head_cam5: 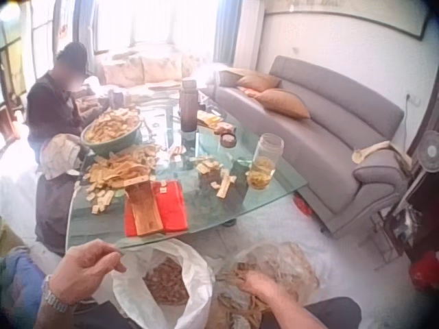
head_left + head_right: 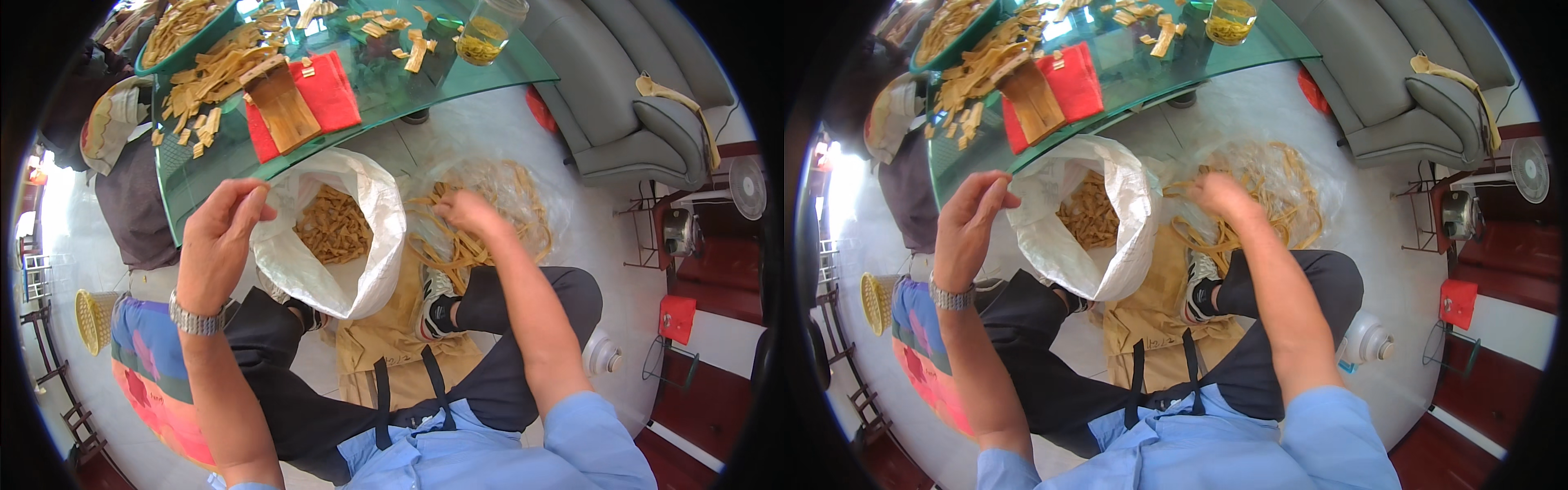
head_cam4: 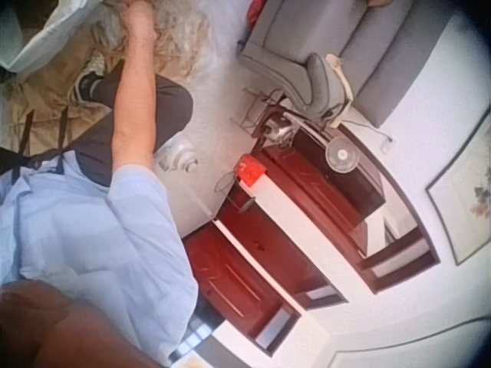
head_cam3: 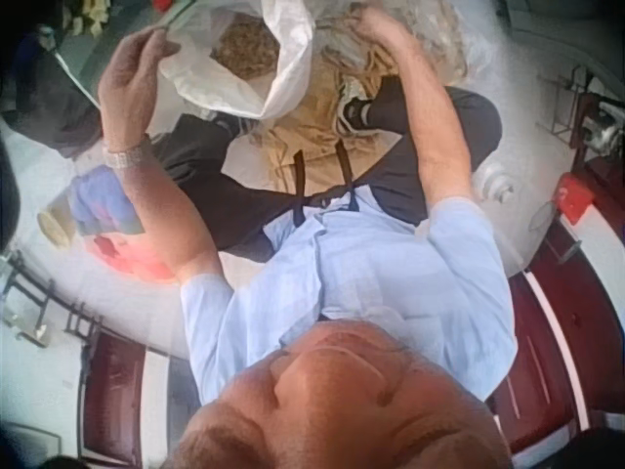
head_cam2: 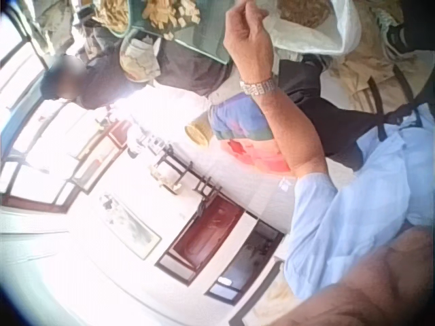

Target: The person sits on the floor and repeatedly picks up dried yellow strips from a pile on the table, tears them into smaller pieces by hand, and places them into a white bag. Another person is visible in the background performing a similar task.

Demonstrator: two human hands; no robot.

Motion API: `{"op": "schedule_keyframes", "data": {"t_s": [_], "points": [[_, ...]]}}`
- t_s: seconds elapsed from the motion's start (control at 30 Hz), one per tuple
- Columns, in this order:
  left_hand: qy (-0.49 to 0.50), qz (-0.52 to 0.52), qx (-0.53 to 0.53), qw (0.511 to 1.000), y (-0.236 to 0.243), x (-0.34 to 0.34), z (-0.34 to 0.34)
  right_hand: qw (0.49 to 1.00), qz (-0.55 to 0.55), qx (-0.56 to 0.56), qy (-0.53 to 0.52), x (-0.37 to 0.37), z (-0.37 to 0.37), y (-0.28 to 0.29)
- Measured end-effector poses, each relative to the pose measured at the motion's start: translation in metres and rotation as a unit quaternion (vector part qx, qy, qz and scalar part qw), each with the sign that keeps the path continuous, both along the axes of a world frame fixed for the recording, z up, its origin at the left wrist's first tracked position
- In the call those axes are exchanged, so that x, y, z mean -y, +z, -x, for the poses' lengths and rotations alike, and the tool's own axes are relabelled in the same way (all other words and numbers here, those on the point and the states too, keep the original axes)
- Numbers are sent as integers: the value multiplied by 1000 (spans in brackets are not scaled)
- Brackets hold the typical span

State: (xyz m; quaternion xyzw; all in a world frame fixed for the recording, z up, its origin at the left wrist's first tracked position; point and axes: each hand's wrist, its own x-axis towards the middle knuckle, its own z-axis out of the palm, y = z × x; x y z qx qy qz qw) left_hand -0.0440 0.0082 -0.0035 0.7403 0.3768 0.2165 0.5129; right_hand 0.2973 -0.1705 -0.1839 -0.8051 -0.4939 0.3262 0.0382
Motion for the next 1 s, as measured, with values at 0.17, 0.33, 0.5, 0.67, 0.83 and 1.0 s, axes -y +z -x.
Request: {"op": "schedule_keyframes", "data": {"t_s": [0.17, 0.33, 0.5, 0.67, 0.83, 1.0], "points": [[2, -22, -98, 995, 6, 3, 10, 988, 152, -1, 39, 34, 47, -132], [-19, -9, -172, 985, 2, 9, 4, 991, 67, 113, -34, 79, 95, -191], [-48, -30, -164, 985, -4, 10, -1, 970, 185, 104, 116, 75, 94, -178], [-93, -68, -132, 985, 2, 12, -19, 996, 35, -3, -82, 55, 69, -151], [-103, -37, -123, 986, -2, 16, -11, 979, -66, -154, -115, -16, 10, 7], [-176, -25, -73, 981, 1, 25, -33, 823, -217, -476, -221, 8, 13, 191]]}}
